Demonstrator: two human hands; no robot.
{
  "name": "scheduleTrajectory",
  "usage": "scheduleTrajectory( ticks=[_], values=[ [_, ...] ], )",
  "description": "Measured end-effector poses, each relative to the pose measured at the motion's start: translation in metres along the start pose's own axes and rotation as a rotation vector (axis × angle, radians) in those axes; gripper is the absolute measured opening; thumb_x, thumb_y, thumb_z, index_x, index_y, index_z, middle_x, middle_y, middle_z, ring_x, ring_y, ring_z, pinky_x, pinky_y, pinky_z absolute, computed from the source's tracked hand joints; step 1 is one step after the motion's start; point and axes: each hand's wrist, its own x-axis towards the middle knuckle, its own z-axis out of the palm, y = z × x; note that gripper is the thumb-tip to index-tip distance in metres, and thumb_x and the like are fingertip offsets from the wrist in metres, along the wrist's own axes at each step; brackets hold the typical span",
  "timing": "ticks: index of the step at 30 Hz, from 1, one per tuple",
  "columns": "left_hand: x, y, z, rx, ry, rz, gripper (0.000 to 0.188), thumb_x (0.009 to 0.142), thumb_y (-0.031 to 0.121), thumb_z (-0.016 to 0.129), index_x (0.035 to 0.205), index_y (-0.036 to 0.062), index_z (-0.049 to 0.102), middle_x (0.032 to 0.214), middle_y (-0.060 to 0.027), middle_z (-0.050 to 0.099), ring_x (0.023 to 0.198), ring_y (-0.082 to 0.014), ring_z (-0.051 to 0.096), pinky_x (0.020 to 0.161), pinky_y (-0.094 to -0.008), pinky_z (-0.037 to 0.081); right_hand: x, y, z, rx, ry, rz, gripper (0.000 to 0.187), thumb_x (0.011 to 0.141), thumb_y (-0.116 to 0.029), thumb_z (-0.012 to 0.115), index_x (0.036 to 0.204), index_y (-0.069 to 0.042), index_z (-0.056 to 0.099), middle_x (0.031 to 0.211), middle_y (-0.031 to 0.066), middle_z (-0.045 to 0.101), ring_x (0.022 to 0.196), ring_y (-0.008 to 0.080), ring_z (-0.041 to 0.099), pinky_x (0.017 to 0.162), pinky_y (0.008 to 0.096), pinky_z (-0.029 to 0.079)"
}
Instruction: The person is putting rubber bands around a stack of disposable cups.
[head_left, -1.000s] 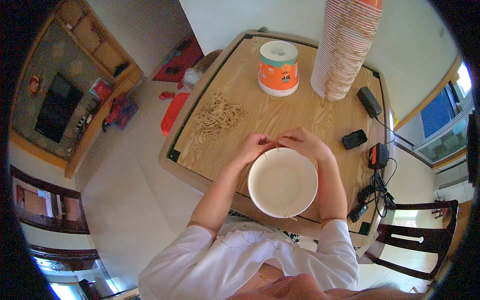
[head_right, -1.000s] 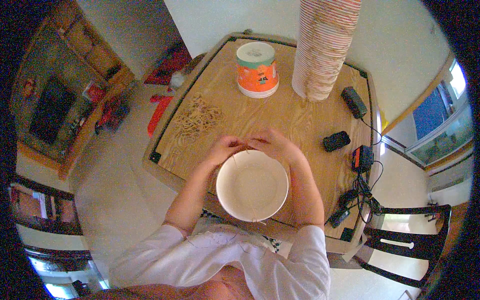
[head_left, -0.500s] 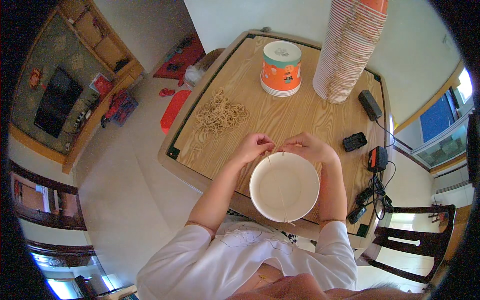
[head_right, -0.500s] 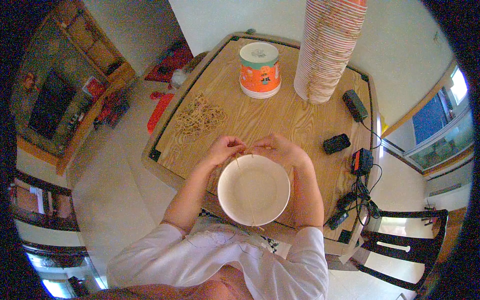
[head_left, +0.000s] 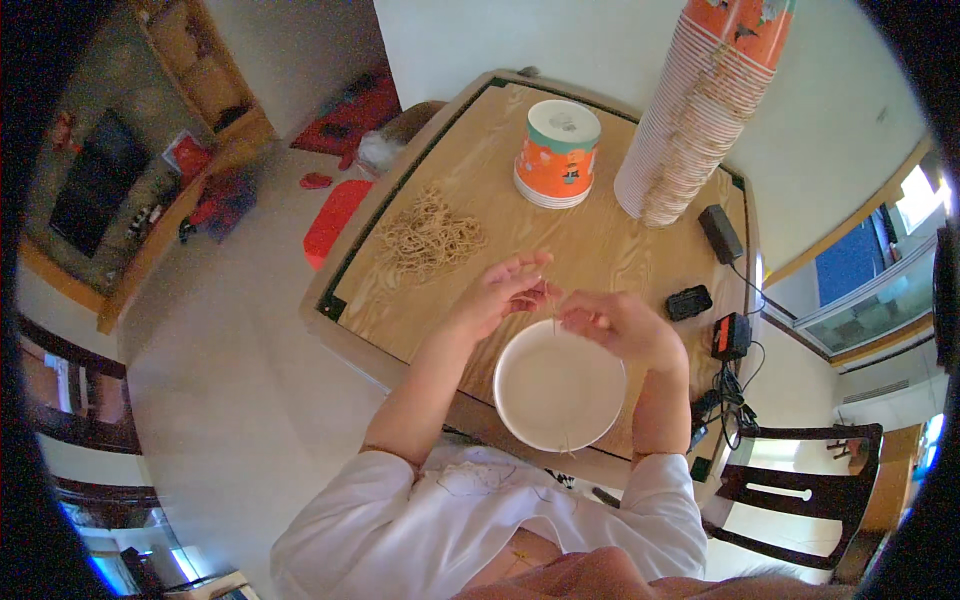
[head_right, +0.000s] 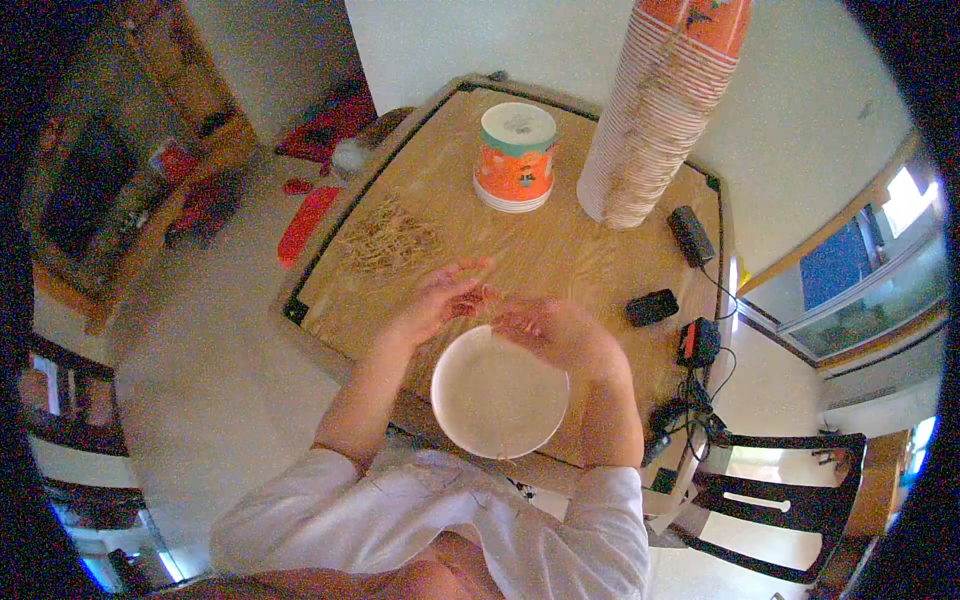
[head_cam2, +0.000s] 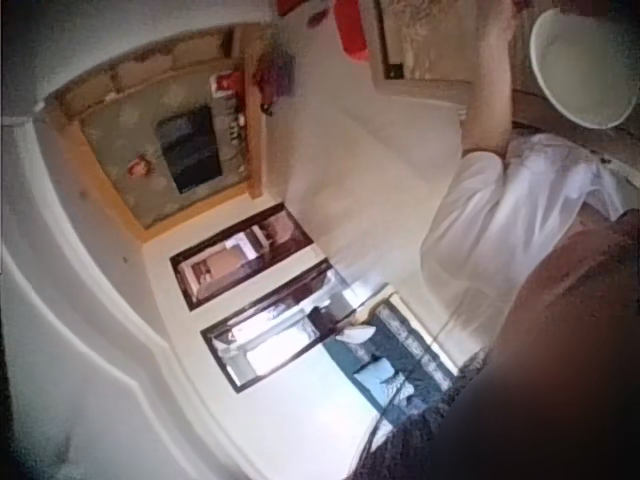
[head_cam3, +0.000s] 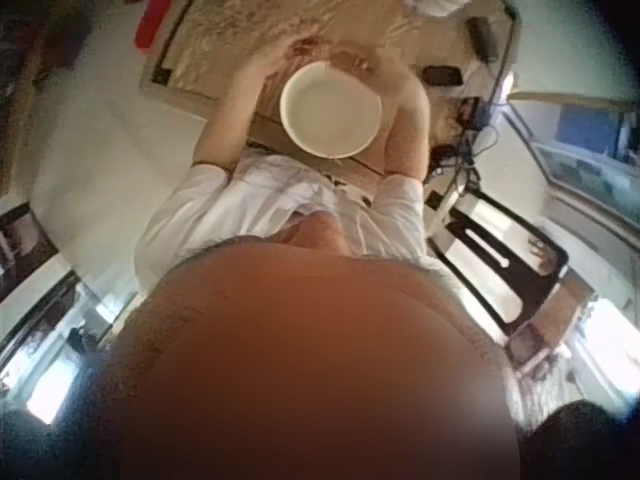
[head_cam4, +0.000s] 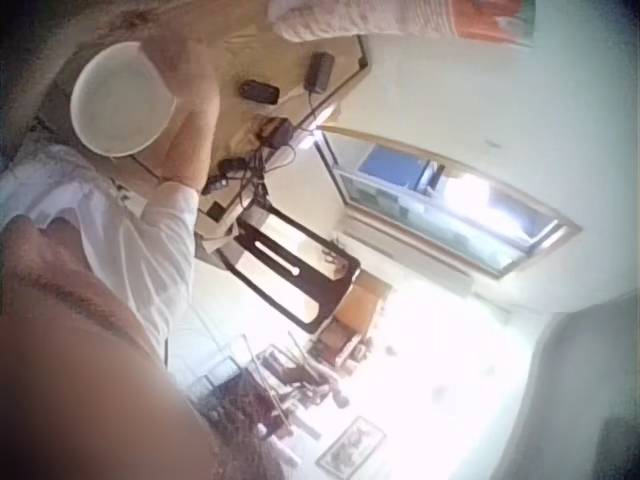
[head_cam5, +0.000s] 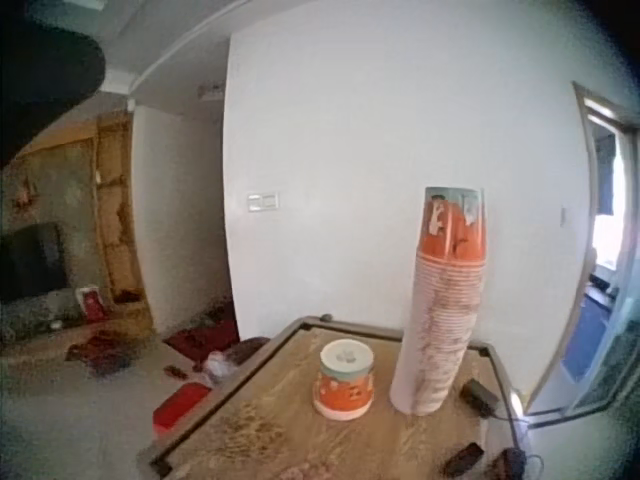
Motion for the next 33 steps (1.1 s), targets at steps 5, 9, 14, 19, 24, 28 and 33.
scheduleTrajectory(
  ticks=[5, 9, 14, 19, 24, 28, 33],
  values=[
    [-0.004, 0.009, 0.015, 0.151, -0.068, 0.081, 0.038, 0.089, 0.013, 0.054, 0.126, 0.0113, 0.045, 0.100, -0.0074, 0.064, 0.082, -0.0089, 0.057, 0.074, -0.0240, 0.046, 0.006, -0.004, 0.017, -0.153, -0.341, -0.034, 0.025, 0.087, -0.020, 0.058, 0.110, -0.010, 0.058, 0.098, 0.0078, 0.066, 0.086, 0.0184, 0.064, 0.075, 0.0305, 0.050],
    [-0.027, 0.007, 0.007, 0.583, -0.009, 0.198, 0.049, 0.084, 0.019, 0.063, 0.127, 0.0075, 0.042, 0.110, -0.0108, 0.059, 0.088, -0.0122, 0.056, 0.076, -0.0268, 0.046, -0.001, 0.013, 0.010, 0.341, -0.356, 0.044, 0.018, 0.085, -0.012, 0.061, 0.101, -0.004, 0.059, 0.096, 0.0046, 0.064, 0.084, 0.0135, 0.060, 0.071, 0.0274, 0.050],
    [-0.085, -0.004, -0.011, 0.893, 0.075, 0.148, 0.070, 0.075, 0.032, 0.073, 0.130, 0.0038, 0.038, 0.117, -0.0182, 0.053, 0.100, -0.0219, 0.055, 0.085, -0.0326, 0.045, -0.040, 0.038, -0.009, 0.778, -0.071, 0.284, 0.015, 0.083, -0.008, 0.063, 0.096, -0.007, 0.056, 0.088, 0.0025, 0.061, 0.077, 0.0139, 0.060, 0.070, 0.0258, 0.050],
    [-0.096, -0.033, -0.019, 0.919, 0.035, 0.225, 0.075, 0.076, 0.036, 0.070, 0.131, 0.0001, 0.034, 0.122, -0.0249, 0.048, 0.112, -0.0334, 0.050, 0.092, -0.0431, 0.041, -0.047, 0.034, -0.005, 0.820, 0.108, 0.423, 0.013, 0.082, -0.006, 0.063, 0.092, -0.004, 0.055, 0.080, 0.0012, 0.058, 0.070, 0.0113, 0.057, 0.067, 0.0250, 0.048],
    [-0.081, -0.042, -0.023, 0.874, 0.041, 0.257, 0.058, 0.080, 0.024, 0.065, 0.126, -0.0018, 0.041, 0.114, -0.0240, 0.055, 0.105, -0.0318, 0.056, 0.088, -0.0400, 0.044, -0.040, -0.003, 0.027, 0.183, -0.287, 0.239, 0.030, 0.084, -0.013, 0.063, 0.111, -0.003, 0.053, 0.115, 0.0079, 0.053, 0.104, 0.0188, 0.054, 0.083, 0.0302, 0.048],
    [-0.073, -0.044, -0.019, 0.828, 0.093, 0.257, 0.042, 0.081, 0.014, 0.059, 0.118, -0.0033, 0.050, 0.100, -0.0214, 0.062, 0.093, -0.0305, 0.061, 0.079, -0.0379, 0.048, -0.017, 0.011, 0.057, 0.068, -0.342, 0.168, 0.042, 0.085, -0.015, 0.063, 0.122, -0.007, 0.046, 0.126, 0.0075, 0.045, 0.115, 0.0207, 0.046, 0.088, 0.0318, 0.046],
    [-0.069, -0.028, -0.022, 0.905, 0.171, 0.313, 0.041, 0.081, 0.012, 0.058, 0.119, -0.0015, 0.051, 0.101, -0.0208, 0.062, 0.089, -0.0304, 0.062, 0.076, -0.0373, 0.048, -0.002, 0.016, 0.069, 1.145, -0.420, 0.376, 0.044, 0.084, -0.009, 0.061, 0.123, -0.010, 0.040, 0.096, 0.0058, 0.059, 0.088, 0.0149, 0.058, 0.076, 0.0279, 0.049]
  ],
)
